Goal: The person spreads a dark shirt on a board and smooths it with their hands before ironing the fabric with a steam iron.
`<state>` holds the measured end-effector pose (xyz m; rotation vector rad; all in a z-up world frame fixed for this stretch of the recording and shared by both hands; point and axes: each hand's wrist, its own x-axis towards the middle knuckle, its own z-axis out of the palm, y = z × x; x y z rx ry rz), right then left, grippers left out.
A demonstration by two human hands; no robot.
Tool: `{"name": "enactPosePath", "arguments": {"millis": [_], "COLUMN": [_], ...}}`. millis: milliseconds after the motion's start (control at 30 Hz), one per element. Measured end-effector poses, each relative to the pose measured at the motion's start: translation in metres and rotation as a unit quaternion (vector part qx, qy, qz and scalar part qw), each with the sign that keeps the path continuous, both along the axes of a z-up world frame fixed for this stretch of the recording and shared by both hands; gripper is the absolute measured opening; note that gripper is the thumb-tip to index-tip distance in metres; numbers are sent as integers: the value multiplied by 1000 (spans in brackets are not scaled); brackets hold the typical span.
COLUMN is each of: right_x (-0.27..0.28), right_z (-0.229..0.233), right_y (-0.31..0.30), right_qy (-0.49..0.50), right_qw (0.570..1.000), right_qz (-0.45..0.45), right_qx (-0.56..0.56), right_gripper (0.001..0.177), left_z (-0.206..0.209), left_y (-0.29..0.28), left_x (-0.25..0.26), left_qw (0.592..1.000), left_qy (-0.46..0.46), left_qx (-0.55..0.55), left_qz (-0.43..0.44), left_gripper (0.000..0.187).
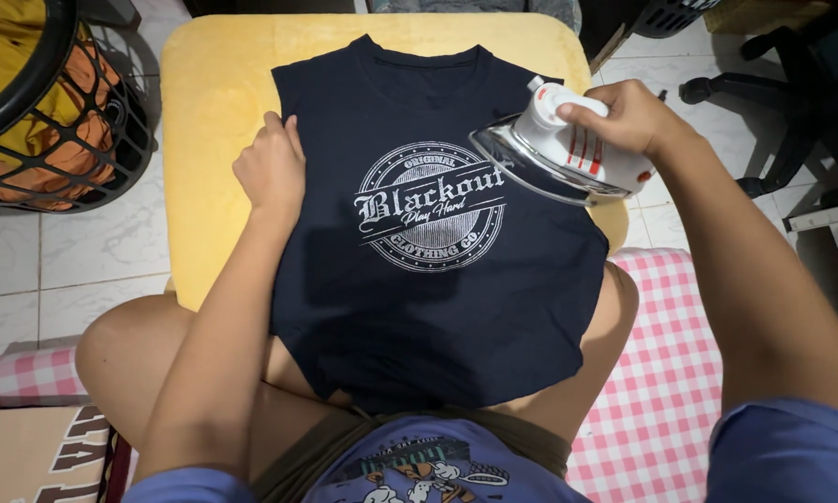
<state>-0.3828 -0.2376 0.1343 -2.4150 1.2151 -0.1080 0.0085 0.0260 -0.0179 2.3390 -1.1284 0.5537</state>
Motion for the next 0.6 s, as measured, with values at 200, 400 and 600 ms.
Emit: {"name": "enactPosePath", "arguments": {"millis": [200, 400, 600], "right_x": [31, 85, 135], "right_z": [-4, -1, 7], "right_y": [3, 24, 61], "right_qy": [23, 42, 37], "right_qw": [997, 984, 981], "right_qz": [78, 169, 189], "right_qx": [-8, -23, 0], "right_gripper": [64, 64, 66], "left_z": [5, 9, 11], "left_y": [4, 5, 5], "left_x": [0, 0, -1], "left_qw": [999, 997, 997], "left_qy": [36, 69, 75], "left_qx": [-26, -34, -32], "left_qz": [2, -2, 3], "left_gripper": [34, 33, 33]}}
